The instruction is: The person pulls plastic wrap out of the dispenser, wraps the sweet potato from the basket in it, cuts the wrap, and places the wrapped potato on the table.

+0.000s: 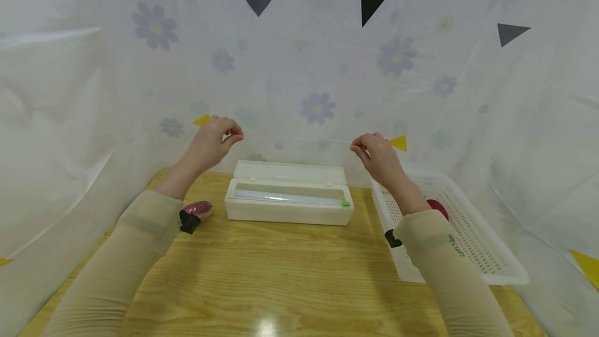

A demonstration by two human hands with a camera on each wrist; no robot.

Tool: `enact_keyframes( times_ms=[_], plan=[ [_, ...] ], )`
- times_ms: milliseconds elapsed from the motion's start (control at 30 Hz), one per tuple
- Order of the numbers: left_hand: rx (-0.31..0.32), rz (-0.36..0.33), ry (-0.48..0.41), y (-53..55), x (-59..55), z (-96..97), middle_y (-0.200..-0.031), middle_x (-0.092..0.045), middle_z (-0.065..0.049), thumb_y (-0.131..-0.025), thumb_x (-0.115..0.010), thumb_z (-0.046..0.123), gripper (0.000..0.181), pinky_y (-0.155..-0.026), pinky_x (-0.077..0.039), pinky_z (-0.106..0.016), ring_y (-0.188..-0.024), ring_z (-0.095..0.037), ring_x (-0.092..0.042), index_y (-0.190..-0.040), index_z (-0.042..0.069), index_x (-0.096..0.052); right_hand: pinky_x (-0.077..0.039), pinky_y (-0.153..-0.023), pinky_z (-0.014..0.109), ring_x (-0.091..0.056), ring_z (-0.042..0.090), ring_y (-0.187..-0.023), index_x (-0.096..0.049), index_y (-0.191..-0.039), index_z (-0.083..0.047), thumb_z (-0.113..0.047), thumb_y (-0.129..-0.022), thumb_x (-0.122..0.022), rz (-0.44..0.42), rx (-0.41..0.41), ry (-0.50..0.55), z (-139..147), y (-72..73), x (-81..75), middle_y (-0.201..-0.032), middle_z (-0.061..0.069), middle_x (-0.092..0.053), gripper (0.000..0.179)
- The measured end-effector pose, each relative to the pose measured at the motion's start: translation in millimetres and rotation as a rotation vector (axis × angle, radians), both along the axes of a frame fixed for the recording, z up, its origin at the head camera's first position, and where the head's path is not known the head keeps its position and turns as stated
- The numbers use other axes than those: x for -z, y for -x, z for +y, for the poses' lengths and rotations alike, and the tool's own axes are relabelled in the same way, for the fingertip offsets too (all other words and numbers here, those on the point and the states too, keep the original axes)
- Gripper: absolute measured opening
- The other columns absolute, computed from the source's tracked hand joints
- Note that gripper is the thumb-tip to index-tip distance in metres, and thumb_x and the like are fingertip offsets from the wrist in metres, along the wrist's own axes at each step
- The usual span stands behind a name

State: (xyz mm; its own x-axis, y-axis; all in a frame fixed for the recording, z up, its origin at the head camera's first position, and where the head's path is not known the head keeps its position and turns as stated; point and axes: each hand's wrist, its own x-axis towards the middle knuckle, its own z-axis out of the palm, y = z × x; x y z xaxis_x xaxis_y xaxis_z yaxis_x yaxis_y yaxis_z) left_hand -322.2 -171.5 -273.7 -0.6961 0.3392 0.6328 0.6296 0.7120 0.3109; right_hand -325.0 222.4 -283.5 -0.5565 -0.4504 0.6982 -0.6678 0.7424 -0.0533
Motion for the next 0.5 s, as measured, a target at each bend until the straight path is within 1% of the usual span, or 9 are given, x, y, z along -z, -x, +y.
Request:
enact_keyframes(
  times_ms=[67,133,200,267,400,500],
  plan=[
    [0.001,0.004,0.001,0.2,-1.0,0.2,-0.087,-0.060,-0.011,-0.091,-0.061,0.012,0.008,-0.096,-0.037,-0.047,-0.081,-0.026,-0.046,-0.091,0.004,-0.064,-0.044,-0.080,0.043,-0.047,0.024,-0.073,-0.065,-0.097,-0.001,-0.010,-0.089,-0.063,-0.007,-0.004,0.002,0.7,0.2,-1.2,-0.083,0.011,-0.063,0.012],
    [-0.004,0.011,0.005,0.3,-2.4,0.7,-0.087,-0.061,-0.011,-0.091,-0.061,0.012,0.008,-0.088,-0.039,-0.045,-0.081,-0.026,-0.046,-0.091,0.005,-0.064,-0.040,-0.071,0.039,-0.046,0.023,-0.072,-0.065,-0.097,-0.001,-0.011,-0.089,-0.063,-0.003,-0.011,0.000,1.6,0.9,-2.7,-0.083,0.011,-0.063,0.013],
    [-0.006,0.017,0.005,-0.4,-4.3,1.2,-0.087,-0.061,-0.011,-0.090,-0.062,0.012,0.008,-0.086,-0.039,-0.044,-0.080,-0.026,-0.045,-0.091,0.005,-0.064,-0.038,-0.068,0.036,-0.046,0.022,-0.072,-0.066,-0.096,-0.001,-0.012,-0.090,-0.062,0.002,-0.014,-0.003,2.1,1.2,-4.7,-0.083,0.010,-0.064,0.014],
    [-0.008,0.025,0.007,-1.3,-6.1,1.7,-0.087,-0.061,-0.011,-0.090,-0.063,0.011,0.007,-0.082,-0.039,-0.043,-0.080,-0.027,-0.046,-0.091,0.005,-0.064,-0.038,-0.068,0.036,-0.046,0.022,-0.072,-0.067,-0.096,-0.001,-0.013,-0.090,-0.063,0.003,-0.012,-0.004,2.0,0.7,-6.7,-0.083,0.010,-0.064,0.014],
    [-0.011,0.027,0.007,-1.7,-8.2,1.7,-0.087,-0.061,-0.011,-0.089,-0.064,0.012,0.007,-0.078,-0.039,-0.041,-0.081,-0.028,-0.047,-0.091,0.005,-0.064,-0.037,-0.069,0.036,-0.046,0.023,-0.073,-0.067,-0.096,-0.002,-0.013,-0.089,-0.063,-0.002,-0.007,-0.001,1.6,-1.2,-9.8,-0.084,0.011,-0.064,0.014],
    [-0.014,0.031,0.012,-1.0,-9.4,1.6,-0.088,-0.061,-0.011,-0.089,-0.064,0.012,0.008,-0.074,-0.039,-0.039,-0.083,-0.027,-0.048,-0.091,0.005,-0.065,-0.038,-0.068,0.037,-0.046,0.023,-0.073,-0.067,-0.096,-0.001,-0.012,-0.089,-0.063,0.016,-0.015,0.001,2.1,-1.4,-11.5,-0.084,0.011,-0.064,0.014]
  ],
)
